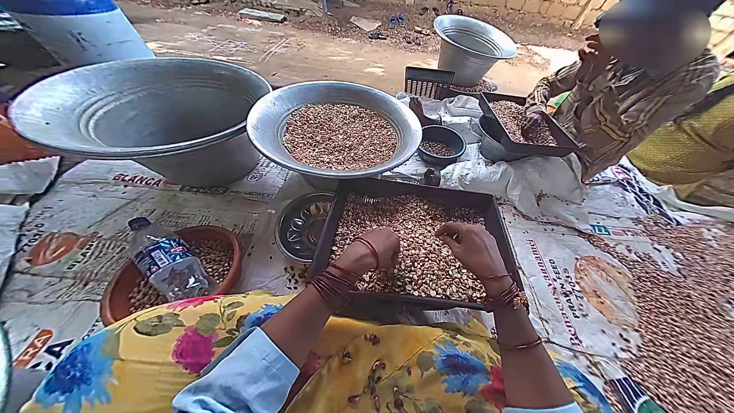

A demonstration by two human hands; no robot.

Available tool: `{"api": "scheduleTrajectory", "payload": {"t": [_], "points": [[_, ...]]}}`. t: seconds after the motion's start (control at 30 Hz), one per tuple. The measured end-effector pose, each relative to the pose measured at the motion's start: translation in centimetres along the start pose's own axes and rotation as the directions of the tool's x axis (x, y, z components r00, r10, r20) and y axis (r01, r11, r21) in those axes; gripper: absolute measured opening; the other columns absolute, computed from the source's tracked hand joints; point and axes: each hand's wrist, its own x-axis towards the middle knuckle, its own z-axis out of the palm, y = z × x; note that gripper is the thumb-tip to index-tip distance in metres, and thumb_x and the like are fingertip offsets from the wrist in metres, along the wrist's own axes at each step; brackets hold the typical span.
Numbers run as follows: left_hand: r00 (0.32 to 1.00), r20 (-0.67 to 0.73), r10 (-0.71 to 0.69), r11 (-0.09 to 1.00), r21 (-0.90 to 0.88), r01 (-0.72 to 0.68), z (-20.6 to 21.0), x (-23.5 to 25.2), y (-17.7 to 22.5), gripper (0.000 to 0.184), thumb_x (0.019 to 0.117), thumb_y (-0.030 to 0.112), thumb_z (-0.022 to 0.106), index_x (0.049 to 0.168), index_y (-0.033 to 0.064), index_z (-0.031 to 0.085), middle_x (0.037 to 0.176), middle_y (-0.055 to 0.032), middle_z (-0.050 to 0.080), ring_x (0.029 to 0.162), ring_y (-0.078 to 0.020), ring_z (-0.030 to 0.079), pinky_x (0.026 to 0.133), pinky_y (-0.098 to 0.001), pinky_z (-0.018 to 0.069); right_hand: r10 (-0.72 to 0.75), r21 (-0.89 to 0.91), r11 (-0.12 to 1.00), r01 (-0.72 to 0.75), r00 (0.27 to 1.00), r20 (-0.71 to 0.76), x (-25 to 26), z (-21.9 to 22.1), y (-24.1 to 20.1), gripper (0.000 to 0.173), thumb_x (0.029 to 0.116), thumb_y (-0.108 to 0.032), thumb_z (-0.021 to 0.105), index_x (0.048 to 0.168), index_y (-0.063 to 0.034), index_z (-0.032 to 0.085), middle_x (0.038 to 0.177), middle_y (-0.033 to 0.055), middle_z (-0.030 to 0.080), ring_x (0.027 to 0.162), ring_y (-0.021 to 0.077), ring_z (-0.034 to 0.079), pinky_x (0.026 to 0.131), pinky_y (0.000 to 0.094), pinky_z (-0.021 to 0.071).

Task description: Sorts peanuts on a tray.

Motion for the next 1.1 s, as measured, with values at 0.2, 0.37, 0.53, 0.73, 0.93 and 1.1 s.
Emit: {"api": "scheduleTrajectory", "payload": {"t": [0.2, 0.37, 0.53, 0.73, 0.93, 1.1], "points": [[0.825, 0.001, 0.565, 0.632, -0.644, -0.432, -2.1, -3.8, -3.5, 0.016, 0.0931, 0.008, 0.064, 0.104, 0.0021, 0.074, 0.095, 0.0000, 0.077, 0.083, -0.0048, 0.072, 0.079, -0.0239, 0.0591, 0.041, 0.051, 0.998, -0.046, 0.995, 0.092, 0.7, 0.2, 1.6, 0.026, 0.1010, -0.022, 0.063, 0.123, -0.0125, 0.073, 0.123, 0.0137, 0.070, 0.114, 0.0320, 0.066, 0.098, 0.0563, 0.0497], [0.942, -0.191, -0.276, 0.941, -0.252, 0.225, -2.6, -1.6, -5.7, 0.029, 0.0972, 0.020, 0.071, 0.123, 0.0071, 0.071, 0.112, -0.0183, 0.072, 0.101, -0.0353, 0.069, 0.090, -0.0556, 0.0532, 0.372, -0.122, 0.927, -0.356, 0.914, 0.160, 1.6, 0.2, 4.6, 0.052, 0.0949, -0.020, 0.071, 0.144, -0.0134, 0.056, 0.143, 0.0217, 0.056, 0.131, 0.0405, 0.056, 0.103, 0.0615, 0.0455], [0.914, -0.138, -0.381, 0.924, -0.092, 0.372, 0.7, 2.3, -3.5, 0.044, 0.0937, 0.010, 0.066, 0.136, 0.0005, 0.059, 0.134, -0.0276, 0.061, 0.127, -0.0480, 0.057, 0.101, -0.0677, 0.0444, 0.355, -0.152, 0.935, -0.322, 0.878, 0.321, 2.6, 2.1, 4.3, 0.069, 0.0924, -0.012, 0.070, 0.155, -0.0107, 0.041, 0.144, 0.0253, 0.055, 0.131, 0.0437, 0.055, 0.103, 0.0641, 0.0452], [0.958, -0.227, -0.178, 0.766, -0.643, -0.010, 2.6, 4.1, -1.3, 0.068, 0.0888, -0.003, 0.067, 0.151, -0.0031, 0.039, 0.142, -0.0268, 0.054, 0.132, -0.0357, 0.055, 0.111, -0.0531, 0.0413, 0.034, 0.339, 0.936, -0.098, 0.981, 0.190, 2.8, 4.9, -1.0, 0.079, 0.0866, 0.000, 0.068, 0.159, -0.0048, 0.035, 0.154, 0.0243, 0.046, 0.142, 0.0358, 0.046, 0.116, 0.0519, 0.0377], [0.895, -0.294, -0.336, 0.037, -0.953, -0.300, 1.2, 1.7, -0.8, 0.038, 0.0905, -0.014, 0.049, 0.125, 0.0018, 0.049, 0.093, -0.0038, 0.062, 0.077, -0.0079, 0.063, 0.069, -0.0252, 0.0557, -0.205, 0.586, 0.780, 0.220, 0.974, -0.092, 1.9, 2.7, -1.9, 0.038, 0.0973, 0.000, 0.058, 0.134, -0.0086, 0.065, 0.139, 0.0125, 0.062, 0.125, 0.0195, 0.060, 0.103, 0.0381, 0.0493], [0.833, -0.509, -0.216, 0.205, -0.858, -0.471, -1.1, -0.2, -2.2, 0.053, 0.0857, -0.021, 0.046, 0.129, 0.0059, 0.061, 0.103, -0.0057, 0.069, 0.075, -0.0091, 0.064, 0.063, -0.0232, 0.0547, -0.003, 0.198, 0.979, 0.038, 0.985, -0.173, 1.7, -0.1, 3.3, 0.022, 0.0983, -0.009, 0.062, 0.116, -0.0081, 0.075, 0.109, 0.0133, 0.074, 0.097, 0.0296, 0.071, 0.088, 0.0524, 0.0549]]}}
